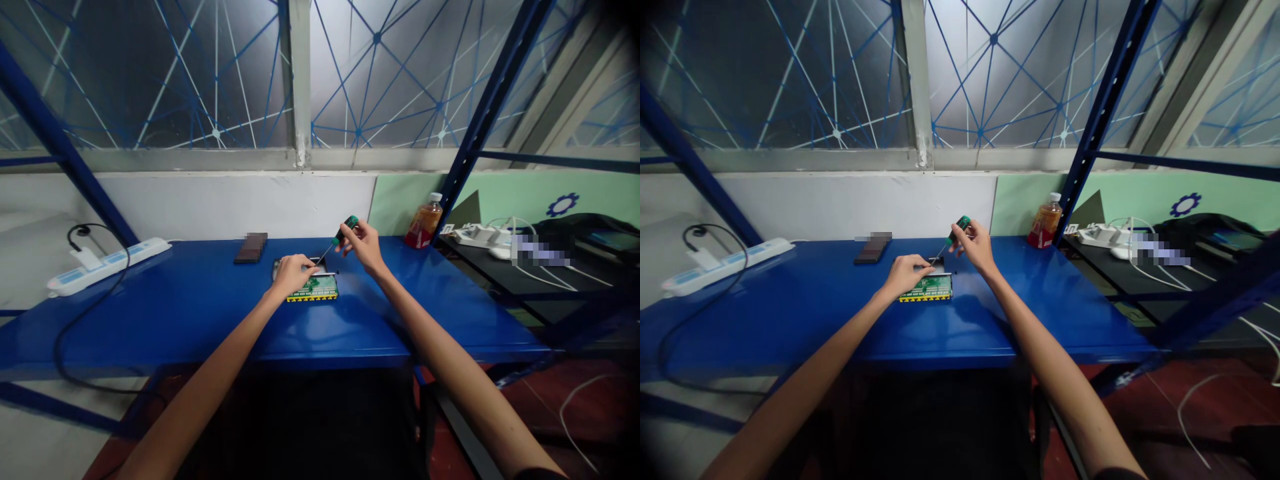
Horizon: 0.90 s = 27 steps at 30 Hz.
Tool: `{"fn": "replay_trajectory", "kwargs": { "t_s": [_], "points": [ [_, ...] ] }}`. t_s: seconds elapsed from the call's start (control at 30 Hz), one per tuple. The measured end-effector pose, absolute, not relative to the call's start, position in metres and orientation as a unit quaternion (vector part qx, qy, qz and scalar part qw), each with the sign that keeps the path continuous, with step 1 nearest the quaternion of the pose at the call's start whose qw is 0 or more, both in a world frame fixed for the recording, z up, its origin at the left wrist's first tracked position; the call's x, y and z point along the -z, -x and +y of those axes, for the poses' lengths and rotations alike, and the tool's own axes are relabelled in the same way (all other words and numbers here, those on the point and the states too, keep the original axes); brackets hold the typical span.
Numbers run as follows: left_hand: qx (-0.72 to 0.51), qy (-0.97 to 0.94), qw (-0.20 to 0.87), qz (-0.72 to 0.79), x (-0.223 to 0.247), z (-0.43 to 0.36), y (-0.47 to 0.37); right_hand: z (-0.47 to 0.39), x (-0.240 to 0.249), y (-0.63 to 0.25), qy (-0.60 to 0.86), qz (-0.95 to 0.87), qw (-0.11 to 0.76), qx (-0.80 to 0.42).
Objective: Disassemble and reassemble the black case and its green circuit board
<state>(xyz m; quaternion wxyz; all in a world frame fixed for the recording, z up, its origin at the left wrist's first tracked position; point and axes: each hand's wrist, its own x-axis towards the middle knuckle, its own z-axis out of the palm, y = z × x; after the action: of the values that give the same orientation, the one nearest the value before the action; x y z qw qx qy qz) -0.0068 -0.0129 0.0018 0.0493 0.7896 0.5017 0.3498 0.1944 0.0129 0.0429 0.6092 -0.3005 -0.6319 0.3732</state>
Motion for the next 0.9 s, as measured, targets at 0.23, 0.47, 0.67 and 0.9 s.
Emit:
{"fn": "replay_trajectory", "kwargs": {
  "t_s": [0.23,0.47,0.67,0.9],
  "points": [
    [-0.335,-0.786,0.047,0.518,-0.002,-0.012,0.009,0.006,-0.047,-0.193,0.286,-0.663,0.587,-0.367],
    [-0.339,-0.791,0.038,0.508,-0.002,-0.013,0.01,0.0,-0.048,-0.192,0.295,-0.662,0.589,-0.358],
    [-0.326,-0.799,0.03,0.505,-0.001,-0.013,0.011,-0.001,-0.047,-0.191,0.293,-0.668,0.581,-0.362],
    [-0.322,-0.796,0.037,0.512,-0.002,-0.012,0.011,-0.002,-0.047,-0.189,0.309,-0.661,0.601,-0.326]
  ]
}}
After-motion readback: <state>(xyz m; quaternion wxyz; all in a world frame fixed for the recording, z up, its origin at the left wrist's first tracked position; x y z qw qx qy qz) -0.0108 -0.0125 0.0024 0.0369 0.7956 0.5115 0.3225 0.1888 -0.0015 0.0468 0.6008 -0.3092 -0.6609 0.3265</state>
